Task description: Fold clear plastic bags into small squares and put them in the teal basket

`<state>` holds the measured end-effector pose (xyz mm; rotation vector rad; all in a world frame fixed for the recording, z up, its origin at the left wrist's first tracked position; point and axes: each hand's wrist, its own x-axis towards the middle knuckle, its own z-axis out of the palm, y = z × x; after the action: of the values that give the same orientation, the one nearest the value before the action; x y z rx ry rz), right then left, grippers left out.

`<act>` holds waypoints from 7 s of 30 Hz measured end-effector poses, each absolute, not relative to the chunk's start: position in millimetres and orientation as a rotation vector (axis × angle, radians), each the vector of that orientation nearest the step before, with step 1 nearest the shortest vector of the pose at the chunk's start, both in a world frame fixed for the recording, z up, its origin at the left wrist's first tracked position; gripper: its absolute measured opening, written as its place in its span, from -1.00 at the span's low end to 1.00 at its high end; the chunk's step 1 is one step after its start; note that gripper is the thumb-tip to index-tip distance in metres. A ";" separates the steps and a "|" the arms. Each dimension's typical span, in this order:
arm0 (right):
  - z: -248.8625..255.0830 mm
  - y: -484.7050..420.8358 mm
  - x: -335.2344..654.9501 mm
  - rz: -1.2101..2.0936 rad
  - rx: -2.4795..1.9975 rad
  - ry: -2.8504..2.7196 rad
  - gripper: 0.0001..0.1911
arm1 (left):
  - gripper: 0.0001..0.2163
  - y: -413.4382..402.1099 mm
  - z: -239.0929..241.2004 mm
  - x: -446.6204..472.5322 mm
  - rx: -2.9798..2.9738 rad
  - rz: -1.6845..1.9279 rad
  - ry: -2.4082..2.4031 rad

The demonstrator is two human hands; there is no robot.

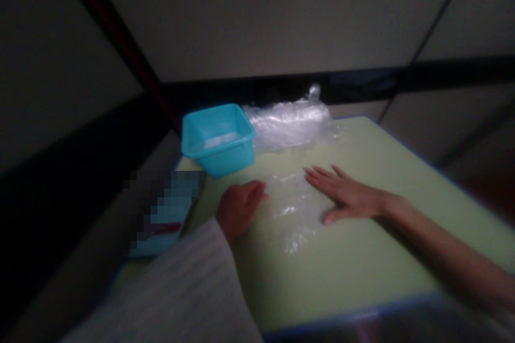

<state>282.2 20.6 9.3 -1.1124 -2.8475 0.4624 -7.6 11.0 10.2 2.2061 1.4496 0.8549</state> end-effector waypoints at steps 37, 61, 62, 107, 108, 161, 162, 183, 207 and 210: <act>55.9 -12.2 276.4 0.537 -0.752 -2.860 -0.88 | -0.75 3.9 13.2 4.4 1.498 1.076 1.240; 52.8 -36.8 253.2 0.287 -0.472 -2.949 -0.56 | -0.79 4.4 6.0 0.9 1.646 0.981 1.243; 51.0 -39.4 249.1 0.327 -0.416 -2.950 -0.44 | -0.79 4.3 5.7 1.0 1.649 0.979 1.239; 59.2 -11.6 273.0 0.757 -0.658 -2.583 -0.89 | -0.80 2.6 9.0 3.1 1.582 0.971 1.244; 59.4 -10.0 275.5 0.695 -0.692 -2.652 -0.88 | -0.80 2.6 9.0 3.0 1.582 0.970 1.237; 40.0 -25.6 264.1 0.017 -0.694 -2.984 -0.82 | -0.76 2.8 6.3 5.2 1.572 0.918 1.186; 39.9 -24.9 264.3 0.001 -0.684 -2.984 -0.82 | -0.76 2.8 6.0 5.0 1.570 0.918 1.184; 21.5 10.7 274.9 0.151 -0.537 -2.786 -0.76 | -0.76 3.8 6.2 4.4 1.578 0.892 1.185; 11.1 17.2 250.9 0.869 -1.161 -1.920 -0.86 | -0.83 11.8 4.1 -1.5 1.702 1.042 1.386; 7.3 18.1 245.8 0.861 -1.242 -1.854 -0.82 | -0.83 11.5 5.8 -0.7 1.702 1.030 1.398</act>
<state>245.8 18.1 7.3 -1.2419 -1.8535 0.8614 -0.7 11.5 5.8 1.7021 1.3984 1.0299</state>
